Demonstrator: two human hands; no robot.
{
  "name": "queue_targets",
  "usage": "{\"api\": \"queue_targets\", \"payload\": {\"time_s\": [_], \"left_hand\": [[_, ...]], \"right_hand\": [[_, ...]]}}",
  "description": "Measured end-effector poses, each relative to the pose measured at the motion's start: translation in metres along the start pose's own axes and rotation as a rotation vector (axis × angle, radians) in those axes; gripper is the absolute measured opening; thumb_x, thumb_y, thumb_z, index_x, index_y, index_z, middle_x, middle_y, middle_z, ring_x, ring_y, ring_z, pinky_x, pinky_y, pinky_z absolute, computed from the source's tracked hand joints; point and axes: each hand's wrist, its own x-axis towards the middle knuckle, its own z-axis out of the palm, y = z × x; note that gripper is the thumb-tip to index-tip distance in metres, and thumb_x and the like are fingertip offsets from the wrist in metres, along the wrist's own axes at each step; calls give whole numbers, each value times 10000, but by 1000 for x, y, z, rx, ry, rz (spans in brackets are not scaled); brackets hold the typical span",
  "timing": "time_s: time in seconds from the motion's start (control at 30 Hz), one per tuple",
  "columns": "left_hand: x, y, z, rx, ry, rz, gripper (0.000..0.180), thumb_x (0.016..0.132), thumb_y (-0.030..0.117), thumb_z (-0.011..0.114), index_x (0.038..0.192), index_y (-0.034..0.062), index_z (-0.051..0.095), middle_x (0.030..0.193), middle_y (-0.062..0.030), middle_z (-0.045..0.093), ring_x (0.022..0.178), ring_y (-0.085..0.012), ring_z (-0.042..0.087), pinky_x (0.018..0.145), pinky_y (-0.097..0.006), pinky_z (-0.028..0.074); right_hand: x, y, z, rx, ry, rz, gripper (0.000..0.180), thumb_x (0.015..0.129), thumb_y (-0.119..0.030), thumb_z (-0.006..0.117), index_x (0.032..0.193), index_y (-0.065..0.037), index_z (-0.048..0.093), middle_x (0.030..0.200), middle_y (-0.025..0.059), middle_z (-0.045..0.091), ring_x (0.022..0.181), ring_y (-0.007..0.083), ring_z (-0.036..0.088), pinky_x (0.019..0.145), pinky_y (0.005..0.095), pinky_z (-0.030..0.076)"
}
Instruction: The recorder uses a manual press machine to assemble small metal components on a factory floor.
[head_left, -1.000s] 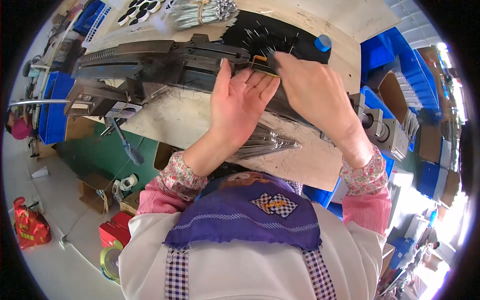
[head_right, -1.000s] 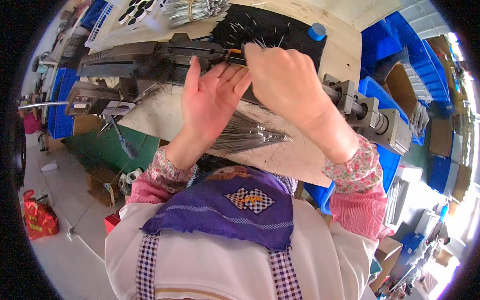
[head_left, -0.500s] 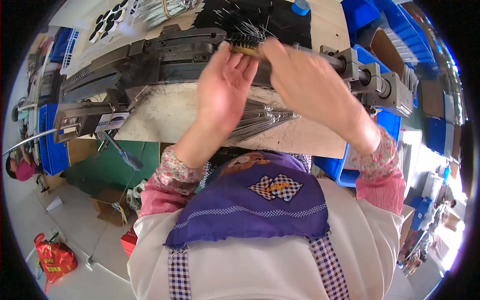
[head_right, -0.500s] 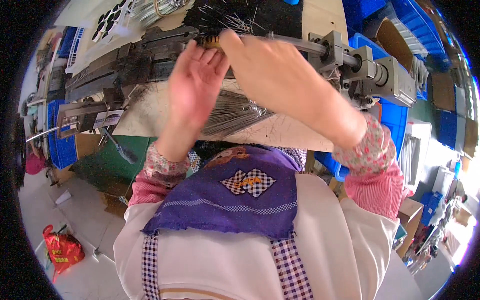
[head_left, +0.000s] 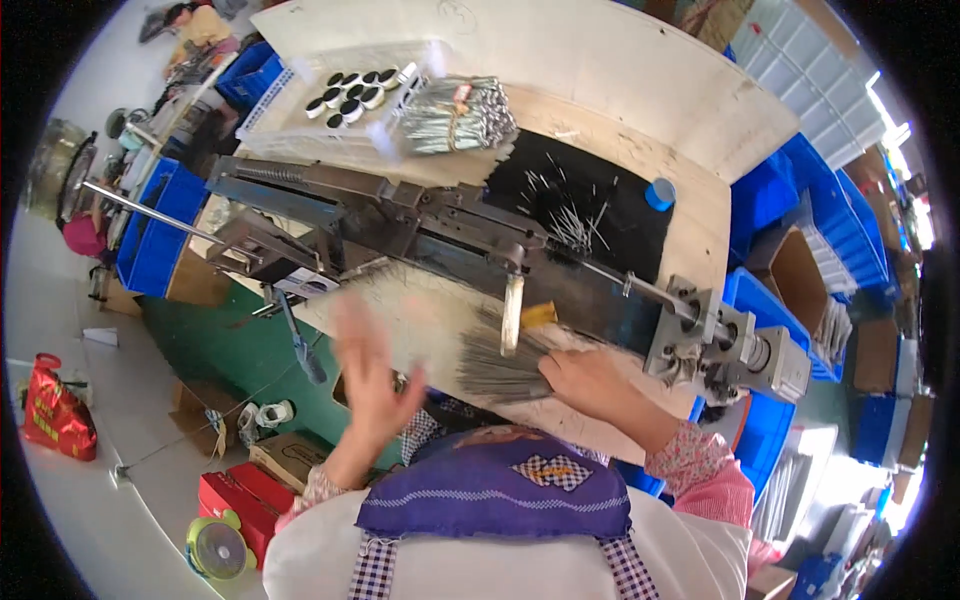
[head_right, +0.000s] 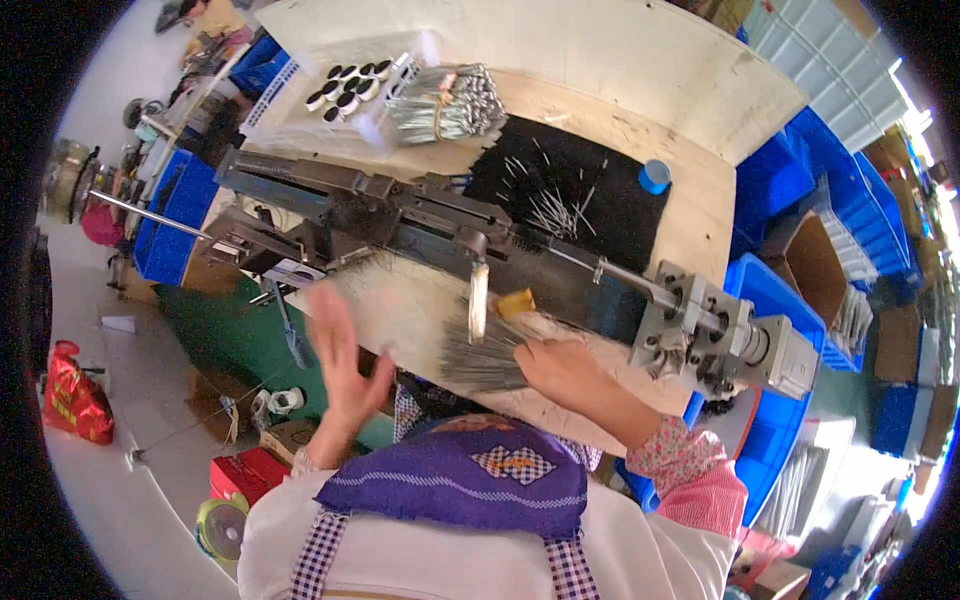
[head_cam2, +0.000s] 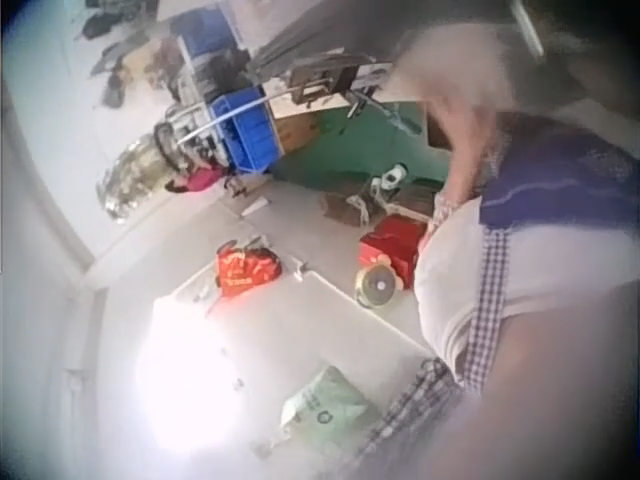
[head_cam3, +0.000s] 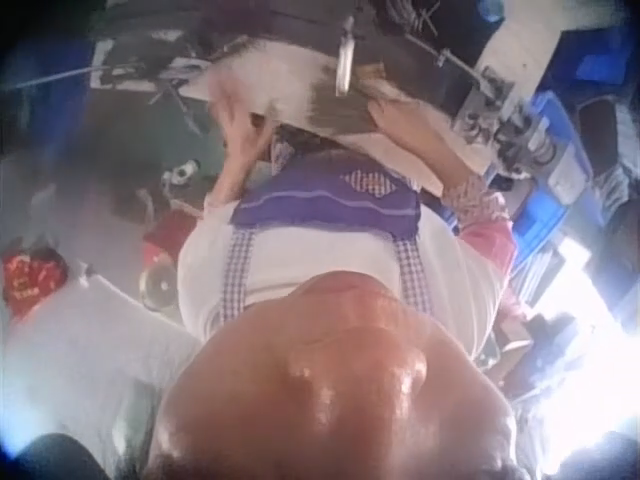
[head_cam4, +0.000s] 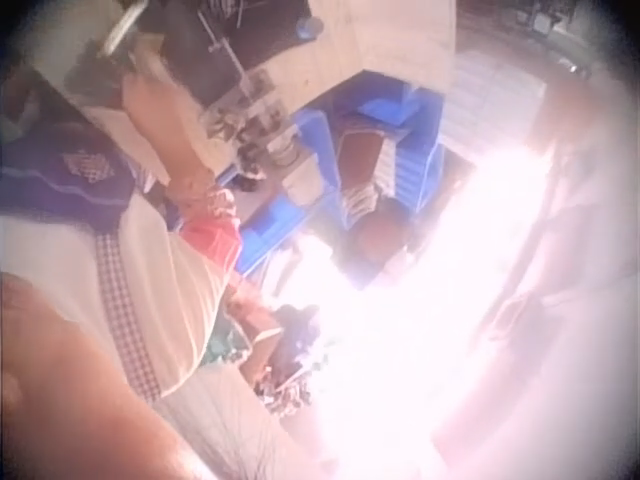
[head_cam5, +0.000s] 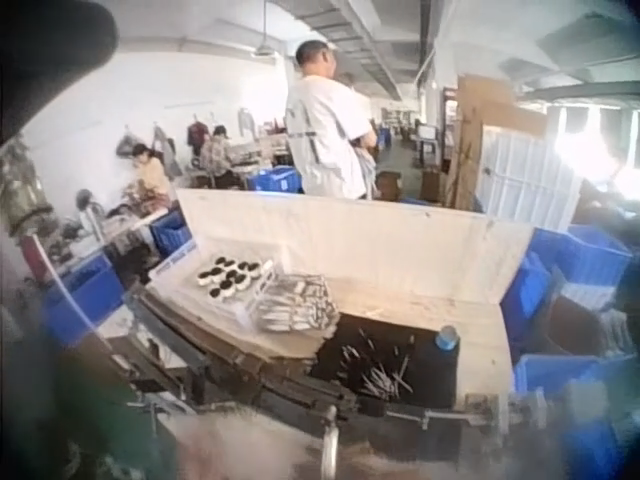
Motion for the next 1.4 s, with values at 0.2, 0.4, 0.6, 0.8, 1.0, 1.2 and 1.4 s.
{"api": "queue_targets", "payload": {"time_s": [0.2, 0.4, 0.6, 0.8, 1.0, 1.2, 1.4], "left_hand": [[-86, -173, -46, 409, 55, -1075, 838, 781, 104, 586, 1487, 91, 133, 944, -248, 659, 782, -402, 647, 694, -476, 500], [-67, -127, -35, 317, -29, -1164, 746, 817, 160, 615, 1449, 20, 245, 954, -255, 646, 875, -414, 630, 755, -469, 486], [29, 42, -33, -590, -101, -77, 452, 914, 145, 534, 1326, -9, 426, 1313, -191, 499, 1170, -347, 485, 1007, -414, 357], [56, 83, -7, -1340, -742, -246, 176, 990, 184, 430, 981, 29, 513, 977, -94, 564, 883, -210, 574, 778, -338, 475], [50, 63, 38, -1406, -431, -575, 234, 1028, 196, 324, 893, 82, 478, 760, 23, 454, 621, -52, 396, 550, -210, 357], [63, 116, 14, -1982, -700, -654, 169, 1003, 217, 411, 982, 85, 515, 671, 12, 436, 484, -57, 354, 443, -204, 312], [95, 14, -21, -2697, -397, -790, 148, 970, 157, 469, 1054, 91, 571, 590, 18, 397, 440, -34, 335, 393, -219, 274]], "right_hand": [[-14, -10, -23, 254, 300, 55, 179, 743, -99, 633, 835, -49, 488, 762, 117, 574, 674, 289, 613, 568, 390, 502], [-46, -14, -68, 523, 549, 261, 167, 780, 5, 618, 909, -23, 516, 802, 133, 585, 698, 274, 623, 607, 341, 492], [-46, -32, -134, 553, 568, 241, 115, 807, 38, 574, 914, 14, 538, 814, 122, 574, 689, 211, 573, 647, 299, 465], [-3, -30, -142, 483, 575, 124, 103, 812, -5, 615, 912, 13, 600, 841, 111, 613, 718, 218, 612, 646, 306, 488], [1, 19, -125, 33, 543, 299, 72, 826, -58, 597, 885, -21, 614, 848, 123, 560, 724, 305, 618, 634, 382, 512], [14, 23, -114, -190, 366, 299, 45, 776, -6, 548, 816, -25, 542, 841, 128, 525, 725, 319, 614, 640, 396, 526], [16, 18, -115, -261, 287, 329, 37, 776, -19, 553, 804, -22, 530, 827, 129, 521, 738, 304, 605, 617, 393, 519]]}}
